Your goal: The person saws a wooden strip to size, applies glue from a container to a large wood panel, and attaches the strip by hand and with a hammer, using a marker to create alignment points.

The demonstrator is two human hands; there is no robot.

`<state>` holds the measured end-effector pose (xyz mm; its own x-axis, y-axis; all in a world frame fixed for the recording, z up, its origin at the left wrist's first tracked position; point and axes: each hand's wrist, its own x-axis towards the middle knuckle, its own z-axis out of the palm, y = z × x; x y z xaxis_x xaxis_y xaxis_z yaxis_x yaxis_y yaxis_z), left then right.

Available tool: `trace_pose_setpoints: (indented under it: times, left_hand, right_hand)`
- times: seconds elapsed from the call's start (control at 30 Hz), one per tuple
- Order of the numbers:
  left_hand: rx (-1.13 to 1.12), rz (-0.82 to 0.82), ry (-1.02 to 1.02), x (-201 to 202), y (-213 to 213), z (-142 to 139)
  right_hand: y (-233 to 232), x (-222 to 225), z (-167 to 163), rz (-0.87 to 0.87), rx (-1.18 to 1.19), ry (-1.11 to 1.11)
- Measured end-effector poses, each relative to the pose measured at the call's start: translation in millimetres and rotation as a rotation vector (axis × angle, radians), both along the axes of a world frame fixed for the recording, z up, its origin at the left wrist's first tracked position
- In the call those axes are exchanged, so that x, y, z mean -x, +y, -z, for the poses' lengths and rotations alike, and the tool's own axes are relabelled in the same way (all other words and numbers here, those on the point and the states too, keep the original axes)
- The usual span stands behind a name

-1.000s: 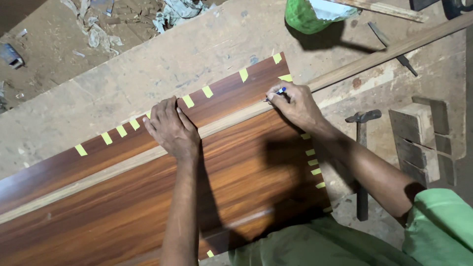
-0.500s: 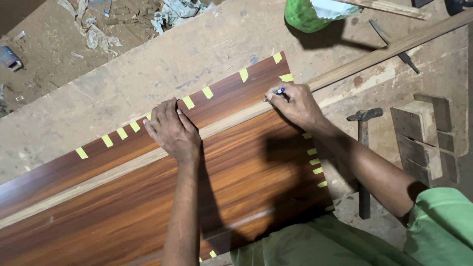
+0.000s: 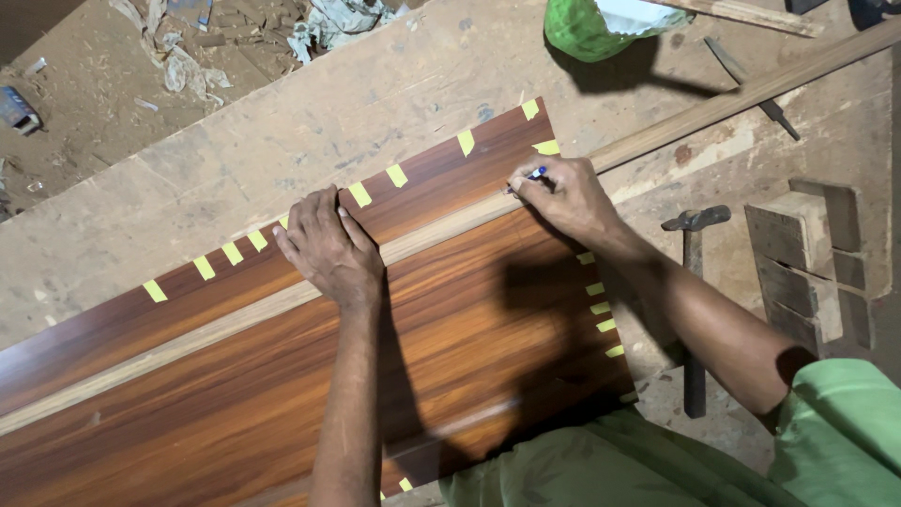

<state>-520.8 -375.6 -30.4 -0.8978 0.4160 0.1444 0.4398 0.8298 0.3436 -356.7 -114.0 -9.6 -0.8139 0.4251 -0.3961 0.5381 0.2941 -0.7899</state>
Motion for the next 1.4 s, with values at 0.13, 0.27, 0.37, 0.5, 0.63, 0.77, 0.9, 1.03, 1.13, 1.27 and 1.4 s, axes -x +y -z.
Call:
trace_pose_setpoints:
  times: [0.13, 0.27, 0.37, 0.5, 0.63, 0.77, 0.9, 1.03, 1.13, 1.27, 1.4]
  left_hand:
    - [0.013, -0.007, 0.005, 1, 0, 0]
    - [-0.007, 0.0, -0.005, 2, 0, -2]
    - [-0.029, -0.013, -0.002, 1, 1, -5]
    - [-0.039, -0.008, -0.01, 0, 2, -10]
    - [-0.038, -0.009, -0.005, -1, 3, -12]
    - [-0.042, 0.003, 0.0, -2, 0, -8]
    - [-0.069, 0.017, 0.005, -2, -2, -4]
    - [-0.044, 0.032, 0.035, -2, -1, -12]
    - [-0.187, 0.117, -0.009, -9, -3, -33]
    - [-0.094, 0.405, -0.22, -35, -21, -75]
    - [-0.084, 0.632, -0.422, -56, -44, -116]
  right_hand:
    - [2, -1, 7, 0.002, 0.019, -0.019]
    - [5, -9, 18, -0.009, -0.01, 0.089]
    - [-18, -20, 20, 0.022, 0.35, 0.272]
    - [-102, -34, 11, -0.494, 0.057, 0.18]
    - [-131, -44, 6, -0.51, -0.114, 0.122]
    - [-55, -60, -8, -0.047, -0.152, 0.08]
    - [40, -63, -9, -0.318, -0.942, 0.099]
    - [74, -60, 6, -0.529, -0.946, -0.013]
    - [73, -68, -5, -0.519, -0.874, 0.032]
    - [63, -114, -48, -0.468, -1.012, 0.114]
    - [35, -169, -97, -0.36, -1.056, 0.135]
